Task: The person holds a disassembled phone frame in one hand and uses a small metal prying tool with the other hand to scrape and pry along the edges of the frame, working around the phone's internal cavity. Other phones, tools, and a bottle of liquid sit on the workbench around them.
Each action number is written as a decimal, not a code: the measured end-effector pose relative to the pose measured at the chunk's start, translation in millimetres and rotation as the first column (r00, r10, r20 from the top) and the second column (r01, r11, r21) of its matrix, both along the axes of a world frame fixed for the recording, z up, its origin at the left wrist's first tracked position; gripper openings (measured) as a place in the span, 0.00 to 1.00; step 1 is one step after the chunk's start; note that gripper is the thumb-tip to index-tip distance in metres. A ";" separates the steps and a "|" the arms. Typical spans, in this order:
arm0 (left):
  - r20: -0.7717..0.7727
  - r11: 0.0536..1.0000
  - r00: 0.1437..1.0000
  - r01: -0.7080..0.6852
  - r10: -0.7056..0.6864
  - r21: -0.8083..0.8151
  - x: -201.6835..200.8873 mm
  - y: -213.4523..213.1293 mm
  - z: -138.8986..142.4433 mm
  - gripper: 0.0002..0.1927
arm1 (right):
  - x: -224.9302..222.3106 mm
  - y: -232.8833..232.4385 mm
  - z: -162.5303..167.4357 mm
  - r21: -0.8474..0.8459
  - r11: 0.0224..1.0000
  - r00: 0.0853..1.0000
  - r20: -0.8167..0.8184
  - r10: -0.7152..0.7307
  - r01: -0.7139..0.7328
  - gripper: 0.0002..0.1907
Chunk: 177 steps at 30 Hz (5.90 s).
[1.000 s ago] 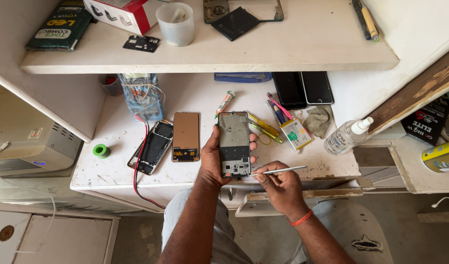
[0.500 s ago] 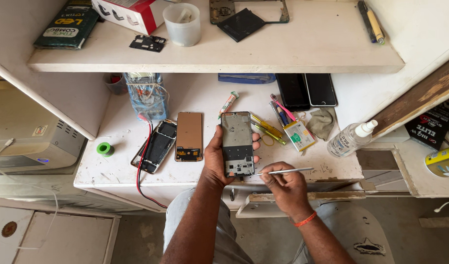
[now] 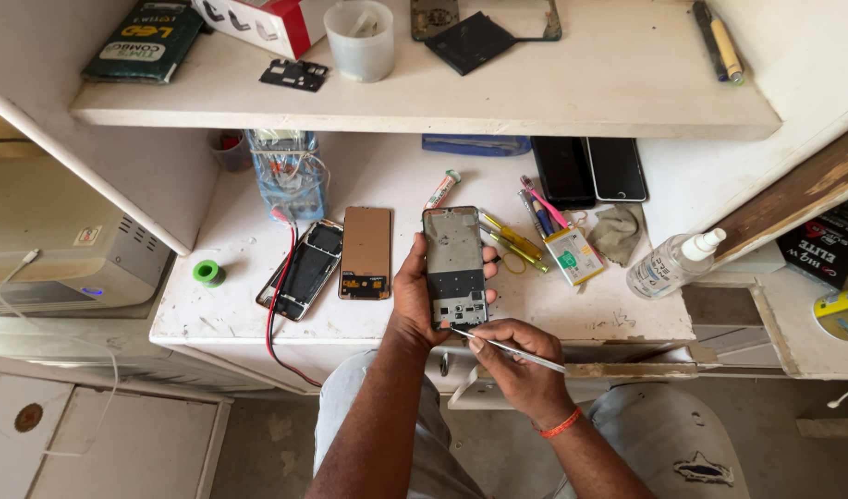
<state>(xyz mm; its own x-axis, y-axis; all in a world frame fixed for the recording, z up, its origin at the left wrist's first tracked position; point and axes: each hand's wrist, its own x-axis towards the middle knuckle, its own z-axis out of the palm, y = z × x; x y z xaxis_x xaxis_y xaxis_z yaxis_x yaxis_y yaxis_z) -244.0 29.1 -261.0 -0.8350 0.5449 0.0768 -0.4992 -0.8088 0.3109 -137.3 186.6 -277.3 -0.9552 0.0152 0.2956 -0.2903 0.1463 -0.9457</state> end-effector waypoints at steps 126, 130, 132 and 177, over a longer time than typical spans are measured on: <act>0.062 0.974 0.998 -0.009 -0.005 0.227 -1.6 -10.8 -16.5 0.34 | 2.7 -53.0 17.0 0.040 0.999 0.983 -0.182 -0.028 0.036 0.05; 0.069 0.972 0.998 -0.011 -0.005 0.235 -2.1 -9.7 -16.8 0.33 | 3.1 -55.6 17.2 0.058 0.995 0.978 -0.199 -0.069 0.082 0.05; 0.072 0.974 0.997 -0.031 0.015 0.223 -2.5 -8.9 -16.9 0.33 | 3.4 -57.7 18.0 0.084 0.990 0.969 -0.232 -0.088 0.110 0.06; 0.116 0.980 0.993 -0.016 -0.007 0.198 -3.2 -9.9 -11.2 0.34 | 3.8 -34.1 11.2 -0.359 0.933 1.000 0.022 -0.014 0.021 0.11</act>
<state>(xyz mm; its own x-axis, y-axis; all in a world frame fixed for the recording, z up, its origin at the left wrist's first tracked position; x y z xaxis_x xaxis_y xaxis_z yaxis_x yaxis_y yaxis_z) -247.2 19.1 -272.2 -0.8470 0.5246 0.0857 -0.5184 -0.8509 0.0845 -133.5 152.5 -266.1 -0.9592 0.1337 0.2493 -0.2724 -0.1989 -0.9414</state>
